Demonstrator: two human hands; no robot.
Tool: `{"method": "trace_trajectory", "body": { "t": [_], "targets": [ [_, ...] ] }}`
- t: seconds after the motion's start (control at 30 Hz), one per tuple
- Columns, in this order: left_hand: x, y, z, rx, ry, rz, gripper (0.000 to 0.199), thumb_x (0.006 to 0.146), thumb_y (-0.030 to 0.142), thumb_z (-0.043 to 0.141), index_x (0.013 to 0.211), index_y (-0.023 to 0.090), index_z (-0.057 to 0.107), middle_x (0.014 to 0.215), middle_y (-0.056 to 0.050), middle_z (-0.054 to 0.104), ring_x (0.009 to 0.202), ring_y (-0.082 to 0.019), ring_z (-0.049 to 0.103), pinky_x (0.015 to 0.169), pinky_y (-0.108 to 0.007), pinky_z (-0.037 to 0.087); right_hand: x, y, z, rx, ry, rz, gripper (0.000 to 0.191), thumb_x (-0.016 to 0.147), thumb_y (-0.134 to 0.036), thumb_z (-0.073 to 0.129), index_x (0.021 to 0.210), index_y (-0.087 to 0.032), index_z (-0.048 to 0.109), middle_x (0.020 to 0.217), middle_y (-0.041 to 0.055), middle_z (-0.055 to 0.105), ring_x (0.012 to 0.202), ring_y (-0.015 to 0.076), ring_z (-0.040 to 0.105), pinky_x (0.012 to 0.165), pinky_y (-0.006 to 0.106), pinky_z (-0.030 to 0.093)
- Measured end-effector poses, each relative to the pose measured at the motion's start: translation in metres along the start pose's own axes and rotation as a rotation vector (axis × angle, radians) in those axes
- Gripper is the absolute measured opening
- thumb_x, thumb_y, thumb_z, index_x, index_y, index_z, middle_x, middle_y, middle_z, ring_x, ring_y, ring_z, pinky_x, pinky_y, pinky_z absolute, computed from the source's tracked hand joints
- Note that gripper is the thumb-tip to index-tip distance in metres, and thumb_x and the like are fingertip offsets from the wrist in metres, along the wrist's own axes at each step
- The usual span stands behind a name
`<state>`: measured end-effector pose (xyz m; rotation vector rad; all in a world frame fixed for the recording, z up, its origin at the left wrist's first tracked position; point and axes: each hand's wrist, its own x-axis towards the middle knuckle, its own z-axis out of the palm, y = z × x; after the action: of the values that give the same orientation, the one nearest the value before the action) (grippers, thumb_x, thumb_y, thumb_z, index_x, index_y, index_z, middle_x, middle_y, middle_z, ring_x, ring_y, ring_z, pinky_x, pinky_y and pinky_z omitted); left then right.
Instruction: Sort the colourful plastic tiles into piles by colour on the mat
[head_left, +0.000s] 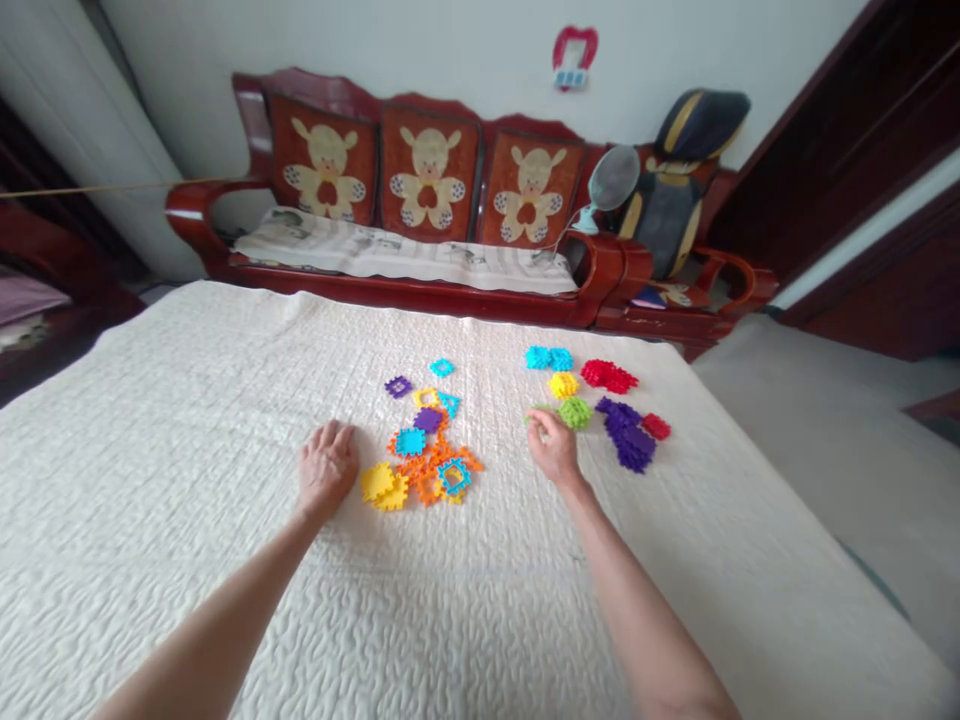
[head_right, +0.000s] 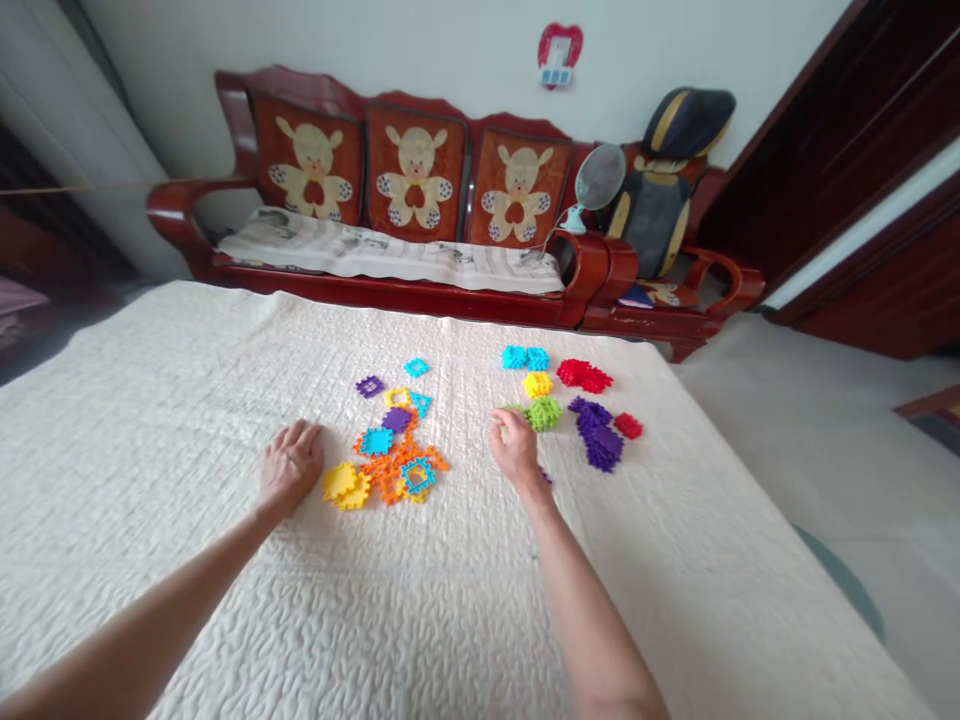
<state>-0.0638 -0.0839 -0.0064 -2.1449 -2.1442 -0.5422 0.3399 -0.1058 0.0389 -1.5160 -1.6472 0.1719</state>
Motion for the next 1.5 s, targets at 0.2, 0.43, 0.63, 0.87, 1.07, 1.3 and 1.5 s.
{"method": "trace_trajectory", "body": {
  "t": [0.2, 0.43, 0.63, 0.87, 1.07, 1.3, 1.5],
  "targets": [
    [0.000, 0.003, -0.003, -0.028, -0.020, -0.005, 0.041, 0.096, 0.028, 0.036, 0.126, 0.021, 0.063, 0.140, -0.012, 0.054, 0.130, -0.029, 0.045, 0.104, -0.045, 0.040, -0.008, -0.042, 0.092, 0.076, -0.322, -0.044, 0.028, 0.080, -0.016, 0.054, 0.104, -0.020, 0.069, 0.105, 0.0074, 0.069, 0.093, 0.0197, 0.066, 0.090, 0.034, 0.053],
    [-0.001, 0.001, 0.002, -0.016, -0.002, -0.014, 0.041, 0.097, 0.029, 0.035, 0.126, 0.021, 0.063, 0.144, -0.013, 0.052, 0.134, -0.030, 0.043, 0.106, -0.047, 0.040, 0.044, -0.059, 0.138, -0.025, -0.304, -0.017, 0.026, 0.086, -0.014, 0.055, 0.105, -0.021, 0.071, 0.107, 0.0084, 0.069, 0.104, 0.0205, 0.064, 0.099, 0.034, 0.049],
    [0.000, 0.002, 0.001, -0.009, 0.001, 0.002, 0.040, 0.097, 0.026, 0.034, 0.125, 0.021, 0.063, 0.143, -0.012, 0.053, 0.133, -0.029, 0.045, 0.103, -0.045, 0.042, 0.100, -0.075, 0.164, -0.235, -0.471, 0.104, 0.023, 0.085, -0.021, 0.061, 0.104, -0.020, 0.073, 0.113, 0.0104, 0.068, 0.108, 0.0229, 0.064, 0.098, 0.034, 0.049],
    [-0.002, 0.001, -0.003, 0.019, 0.003, 0.030, 0.040, 0.098, 0.029, 0.032, 0.126, 0.022, 0.060, 0.142, -0.012, 0.053, 0.131, -0.028, 0.046, 0.099, -0.045, 0.043, 0.115, -0.077, 0.173, -0.306, -0.540, 0.192, 0.012, 0.078, -0.020, 0.066, 0.084, -0.022, 0.076, 0.096, 0.0067, 0.072, 0.096, 0.0237, 0.067, 0.087, 0.033, 0.052],
    [-0.002, -0.004, 0.000, 0.042, 0.006, 0.049, 0.039, 0.098, 0.030, 0.034, 0.125, 0.023, 0.060, 0.141, -0.009, 0.054, 0.129, -0.027, 0.047, 0.096, -0.043, 0.044, 0.113, -0.067, 0.165, -0.162, -0.393, 0.222, 0.013, 0.085, -0.028, 0.063, 0.090, -0.024, 0.074, 0.097, 0.0021, 0.076, 0.095, 0.0190, 0.068, 0.088, 0.027, 0.049],
    [0.000, -0.011, 0.008, 0.046, 0.009, 0.060, 0.038, 0.097, 0.031, 0.036, 0.126, 0.023, 0.058, 0.139, -0.011, 0.054, 0.126, -0.028, 0.048, 0.094, -0.044, 0.043, 0.144, -0.019, 0.072, -0.163, -0.191, 0.396, 0.019, 0.083, -0.030, 0.063, 0.093, -0.022, 0.077, 0.094, -0.0011, 0.078, 0.087, 0.0149, 0.070, 0.074, 0.019, 0.047],
    [0.001, -0.013, 0.008, 0.037, 0.000, 0.080, 0.035, 0.096, 0.031, 0.036, 0.125, 0.026, 0.056, 0.133, -0.007, 0.059, 0.124, -0.027, 0.050, 0.092, -0.043, 0.042, 0.161, 0.047, -0.024, -0.433, -0.164, 0.646, 0.017, 0.080, -0.027, 0.065, 0.081, -0.016, 0.078, 0.084, 0.0085, 0.077, 0.085, 0.0228, 0.071, 0.070, 0.025, 0.048]
  ]
}}
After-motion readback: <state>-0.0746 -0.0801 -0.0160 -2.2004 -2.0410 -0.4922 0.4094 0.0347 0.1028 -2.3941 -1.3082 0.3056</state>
